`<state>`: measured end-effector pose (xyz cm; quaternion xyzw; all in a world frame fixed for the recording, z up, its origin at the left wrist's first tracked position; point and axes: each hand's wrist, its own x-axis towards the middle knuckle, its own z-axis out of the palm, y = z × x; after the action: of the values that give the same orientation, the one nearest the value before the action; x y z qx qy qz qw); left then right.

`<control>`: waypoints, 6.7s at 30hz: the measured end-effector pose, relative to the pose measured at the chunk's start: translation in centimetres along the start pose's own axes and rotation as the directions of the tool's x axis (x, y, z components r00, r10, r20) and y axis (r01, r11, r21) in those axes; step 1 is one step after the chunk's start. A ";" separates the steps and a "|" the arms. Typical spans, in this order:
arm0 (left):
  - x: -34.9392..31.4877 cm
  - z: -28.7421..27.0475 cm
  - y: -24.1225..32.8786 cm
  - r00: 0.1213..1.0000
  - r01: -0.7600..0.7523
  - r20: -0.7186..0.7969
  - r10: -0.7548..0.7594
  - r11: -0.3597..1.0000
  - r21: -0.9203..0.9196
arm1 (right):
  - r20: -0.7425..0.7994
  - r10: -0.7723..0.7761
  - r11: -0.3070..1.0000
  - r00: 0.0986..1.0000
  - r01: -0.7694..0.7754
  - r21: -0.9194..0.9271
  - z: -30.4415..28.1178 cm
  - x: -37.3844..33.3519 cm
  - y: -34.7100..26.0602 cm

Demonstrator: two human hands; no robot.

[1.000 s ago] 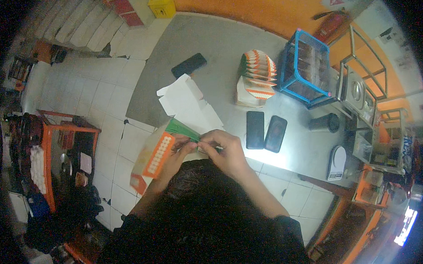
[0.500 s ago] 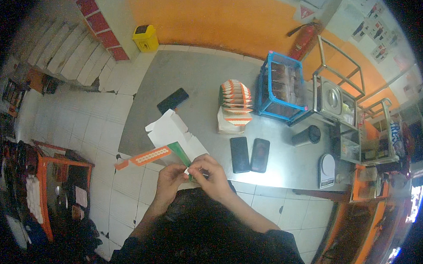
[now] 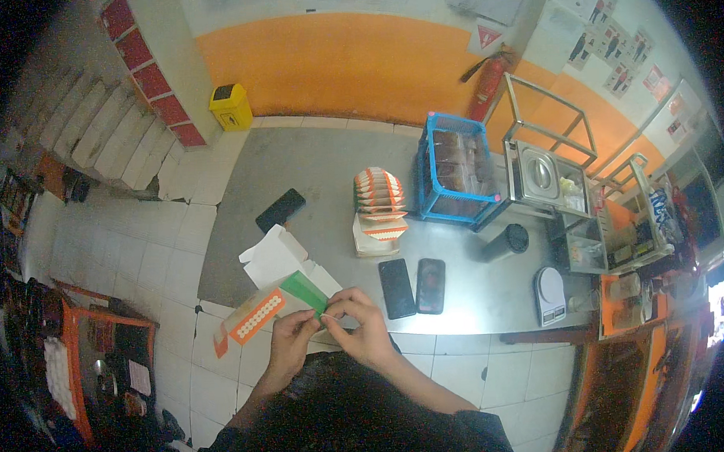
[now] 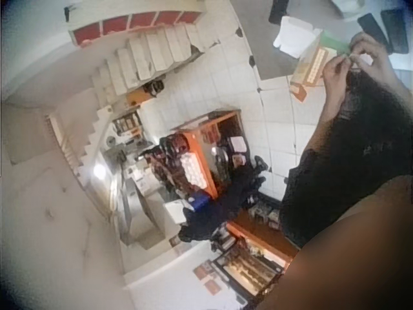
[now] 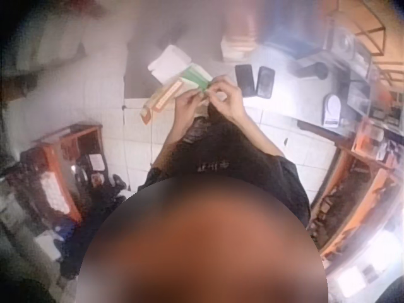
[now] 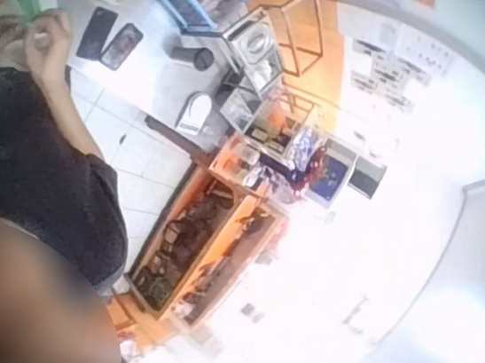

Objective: The person assembles small cardboard boxes by folding flat pieces into shape and securing them with stickers. The person repeatedly picks up flat cardboard pieces, folds them into box shapes, applies stickers to seal the edges, and stacks the finished boxes on the counter.

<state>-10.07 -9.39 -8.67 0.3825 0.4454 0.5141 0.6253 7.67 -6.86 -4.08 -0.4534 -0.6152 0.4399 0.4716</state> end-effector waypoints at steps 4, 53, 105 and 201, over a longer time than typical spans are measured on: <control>0.1 0.0 -0.8 0.999 -0.049 0.008 0.051 0.986 -0.158 | -0.020 -0.079 0.994 0.997 0.077 -0.083 0.2 -0.3 0.1; 2.5 1.5 5.1 0.889 -0.451 0.109 0.445 0.809 0.378 | 0.058 -0.126 0.991 0.990 0.123 0.049 -2.4 1.6 -2.3; 3.9 4.0 6.0 0.841 -0.540 0.391 0.373 0.572 0.617 | -0.083 0.149 0.977 0.985 -0.160 -0.139 -2.3 1.0 1.1; 4.7 1.8 2.1 0.948 0.302 0.065 -0.311 0.819 -0.487 | 0.239 -0.325 0.925 0.915 0.361 -0.121 -3.3 -1.7 -1.4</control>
<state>-8.67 -4.39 -6.94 0.1300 0.3611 0.5063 0.7722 10.96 -8.42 -2.48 -0.3249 -0.7663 0.3447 0.4339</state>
